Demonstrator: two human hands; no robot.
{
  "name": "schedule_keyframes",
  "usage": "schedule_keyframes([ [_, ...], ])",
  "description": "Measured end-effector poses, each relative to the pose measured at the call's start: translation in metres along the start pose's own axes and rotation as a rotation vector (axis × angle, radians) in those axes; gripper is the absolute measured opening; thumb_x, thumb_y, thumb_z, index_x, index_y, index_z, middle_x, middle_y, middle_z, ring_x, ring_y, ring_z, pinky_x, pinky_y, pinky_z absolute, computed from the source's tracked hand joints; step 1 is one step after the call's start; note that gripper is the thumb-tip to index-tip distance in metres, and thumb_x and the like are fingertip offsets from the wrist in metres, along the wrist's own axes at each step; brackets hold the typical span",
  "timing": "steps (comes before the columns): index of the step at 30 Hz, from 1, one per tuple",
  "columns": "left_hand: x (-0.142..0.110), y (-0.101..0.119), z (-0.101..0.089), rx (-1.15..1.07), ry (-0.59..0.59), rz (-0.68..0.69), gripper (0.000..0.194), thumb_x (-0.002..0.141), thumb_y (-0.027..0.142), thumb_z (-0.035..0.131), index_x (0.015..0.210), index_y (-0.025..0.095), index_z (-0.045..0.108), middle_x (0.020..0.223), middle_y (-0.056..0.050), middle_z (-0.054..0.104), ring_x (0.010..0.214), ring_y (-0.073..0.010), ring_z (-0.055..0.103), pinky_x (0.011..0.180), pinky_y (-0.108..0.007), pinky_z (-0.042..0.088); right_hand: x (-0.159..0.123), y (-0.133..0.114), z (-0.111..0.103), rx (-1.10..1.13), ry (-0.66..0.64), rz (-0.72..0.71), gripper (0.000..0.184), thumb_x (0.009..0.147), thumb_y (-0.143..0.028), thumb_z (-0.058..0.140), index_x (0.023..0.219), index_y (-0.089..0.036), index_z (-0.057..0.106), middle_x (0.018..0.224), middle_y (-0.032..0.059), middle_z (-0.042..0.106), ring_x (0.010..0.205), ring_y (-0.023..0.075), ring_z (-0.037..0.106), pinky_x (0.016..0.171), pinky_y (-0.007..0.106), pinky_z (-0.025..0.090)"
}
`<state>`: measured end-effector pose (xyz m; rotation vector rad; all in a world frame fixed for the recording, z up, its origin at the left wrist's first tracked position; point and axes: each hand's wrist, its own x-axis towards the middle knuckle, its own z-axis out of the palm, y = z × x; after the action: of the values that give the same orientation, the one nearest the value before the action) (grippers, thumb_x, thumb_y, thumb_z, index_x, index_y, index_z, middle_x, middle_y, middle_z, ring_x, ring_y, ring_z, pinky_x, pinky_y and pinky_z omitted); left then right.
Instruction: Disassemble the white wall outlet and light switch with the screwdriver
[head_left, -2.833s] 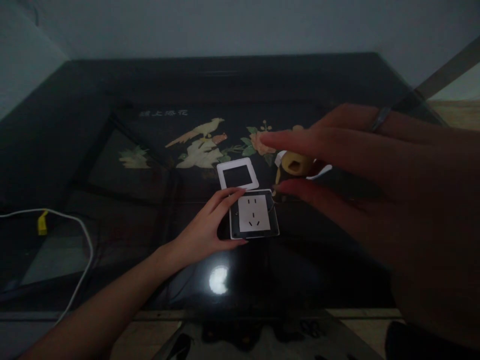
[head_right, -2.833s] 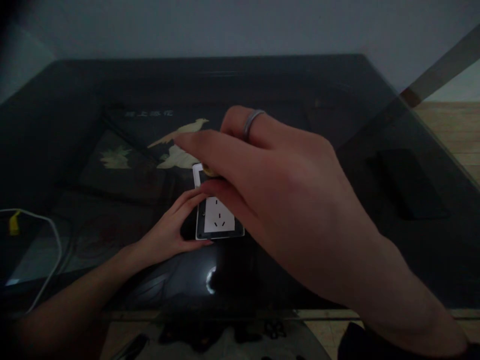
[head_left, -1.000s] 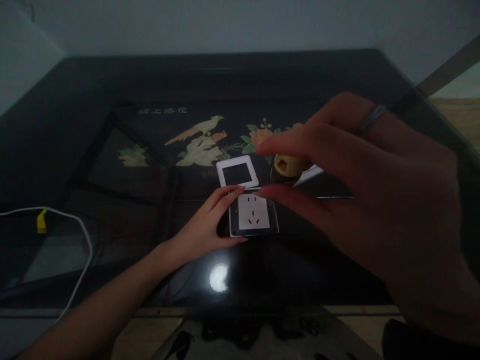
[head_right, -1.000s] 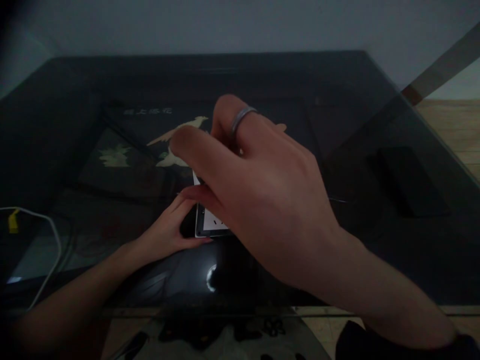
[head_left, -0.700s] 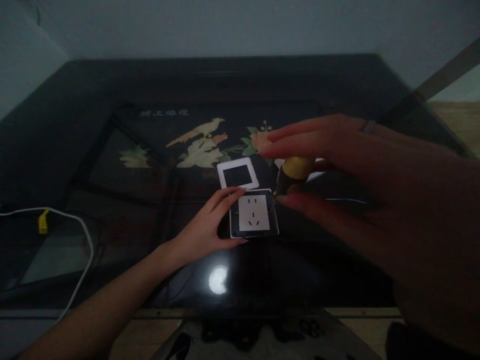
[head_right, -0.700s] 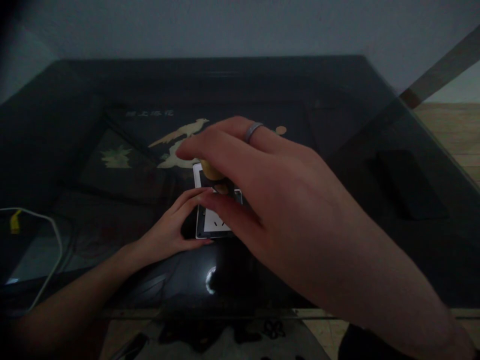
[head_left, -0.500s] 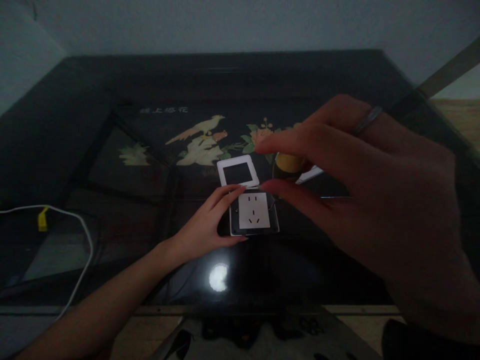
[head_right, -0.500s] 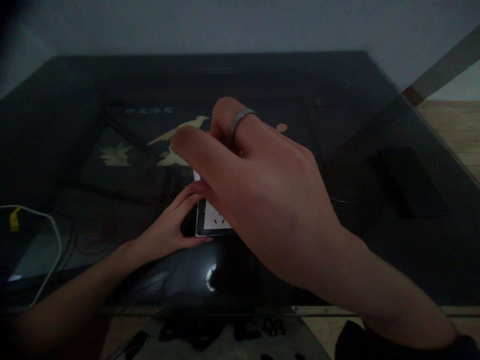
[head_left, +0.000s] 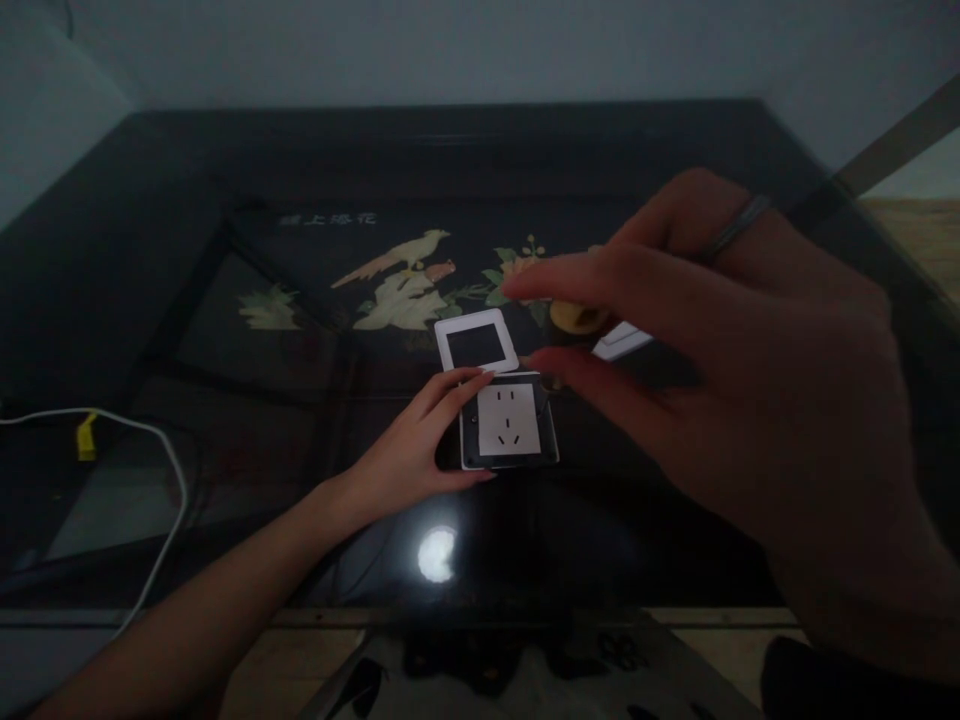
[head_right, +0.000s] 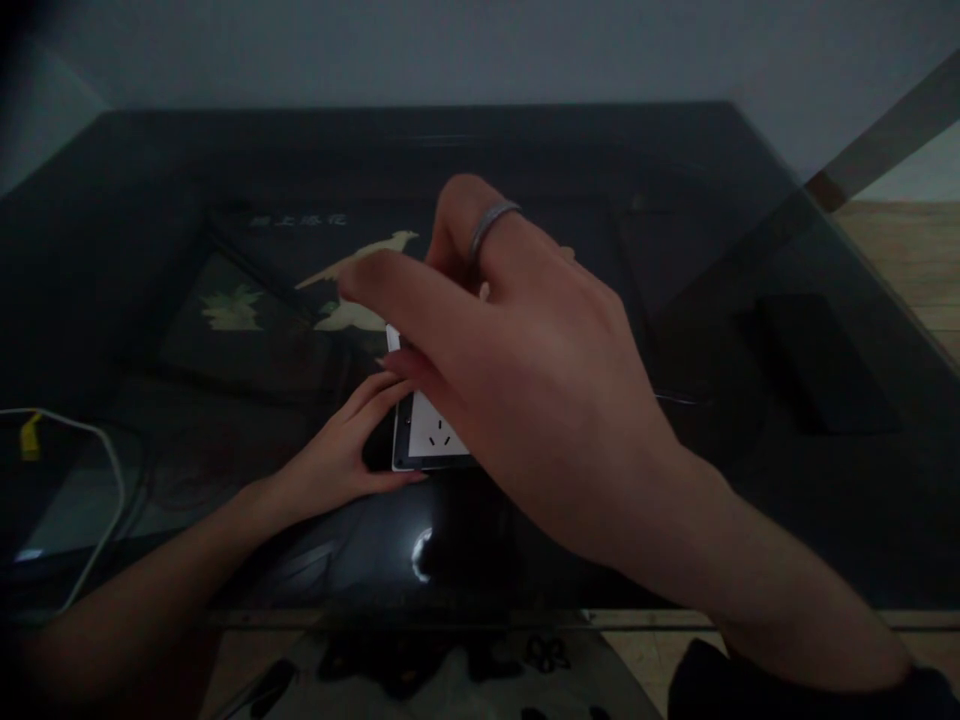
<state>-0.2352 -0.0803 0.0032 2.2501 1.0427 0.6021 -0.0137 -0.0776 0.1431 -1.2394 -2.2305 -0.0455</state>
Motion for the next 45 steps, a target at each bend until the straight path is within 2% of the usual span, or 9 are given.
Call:
schedule_keyframes([
  [3,0.001,0.002,-0.001,-0.013,-0.017,-0.010,0.094,0.076,0.039,0.078,0.151,0.034,0.022,0.149,-0.012,0.035,0.138,-0.0351,0.040,0.114,-0.055,0.038,-0.004,0.002,-0.011,0.050,-0.022,0.016,0.046,0.086,-0.011,0.065,0.127,-0.033,0.061,0.109,-0.0034,0.070,0.094,0.0179,0.068,0.086,0.028,0.056],
  [6,0.002,0.002,-0.001,-0.023,-0.012,-0.012,0.092,0.077,0.039,0.077,0.150,0.034,0.023,0.149,-0.012,0.035,0.138,-0.0352,0.040,0.113,-0.057,0.038,-0.006,0.009,-0.019,0.124,-0.124,-0.051,0.042,0.090,-0.010,0.057,0.128,-0.029,0.060,0.116,-0.0018,0.071,0.100,0.0178,0.068,0.093,0.027,0.055],
  [9,0.001,0.001,0.000,-0.016,0.000,0.002,0.092,0.076,0.041,0.078,0.150,0.033,0.023,0.149,-0.012,0.035,0.138,-0.0359,0.040,0.114,-0.057,0.038,-0.003,0.012,-0.013,0.166,-0.133,-0.142,0.030,0.090,-0.020,0.060,0.119,-0.025,0.064,0.120,0.0027,0.067,0.106,0.0210,0.065,0.087,0.032,0.056],
  [12,0.001,0.000,0.001,-0.002,0.003,0.002,0.094,0.076,0.041,0.078,0.151,0.033,0.022,0.150,-0.011,0.036,0.138,-0.0357,0.040,0.114,-0.055,0.038,0.002,0.009,-0.001,0.069,-0.046,-0.094,0.027,0.087,-0.029,0.067,0.114,-0.026,0.067,0.104,0.0041,0.064,0.093,0.0218,0.065,0.074,0.034,0.056],
  [16,0.002,0.001,-0.001,-0.016,-0.001,-0.005,0.092,0.077,0.039,0.078,0.150,0.034,0.023,0.149,-0.011,0.036,0.137,-0.0358,0.041,0.113,-0.057,0.038,0.003,0.008,0.002,0.058,-0.015,-0.062,0.030,0.086,-0.017,0.066,0.115,-0.025,0.067,0.098,0.0011,0.066,0.086,0.0173,0.066,0.076,0.029,0.054],
  [22,0.002,0.002,-0.001,-0.037,-0.009,-0.022,0.091,0.077,0.039,0.077,0.150,0.034,0.024,0.149,-0.012,0.036,0.137,-0.0364,0.041,0.113,-0.059,0.037,0.003,0.018,-0.012,0.279,-0.216,-0.128,0.037,0.088,-0.016,0.060,0.124,-0.027,0.060,0.106,-0.0021,0.071,0.094,0.0185,0.068,0.093,0.031,0.053],
  [29,0.001,-0.001,0.001,-0.008,0.013,-0.002,0.094,0.076,0.040,0.078,0.151,0.031,0.023,0.150,-0.013,0.037,0.138,-0.0362,0.040,0.114,-0.054,0.039,0.004,0.008,0.002,0.074,-0.055,-0.053,0.026,0.086,-0.028,0.068,0.112,-0.026,0.066,0.100,0.0034,0.066,0.089,0.0230,0.065,0.071,0.036,0.054],
  [37,0.002,0.003,-0.001,-0.025,-0.002,-0.015,0.093,0.076,0.037,0.078,0.150,0.032,0.023,0.148,-0.014,0.036,0.137,-0.0352,0.040,0.113,-0.059,0.036,0.001,0.018,-0.008,0.395,-0.210,0.012,0.041,0.086,-0.013,0.058,0.125,-0.026,0.057,0.120,0.0010,0.066,0.104,0.0217,0.067,0.086,0.034,0.056],
  [45,0.003,0.003,-0.001,-0.034,-0.003,-0.017,0.092,0.076,0.038,0.078,0.149,0.033,0.023,0.148,-0.013,0.035,0.138,-0.0371,0.039,0.114,-0.060,0.035,0.006,0.013,0.008,0.200,-0.097,-0.033,0.043,0.082,-0.012,0.065,0.122,-0.026,0.062,0.112,0.0043,0.066,0.100,0.0254,0.066,0.081,0.040,0.058],
])
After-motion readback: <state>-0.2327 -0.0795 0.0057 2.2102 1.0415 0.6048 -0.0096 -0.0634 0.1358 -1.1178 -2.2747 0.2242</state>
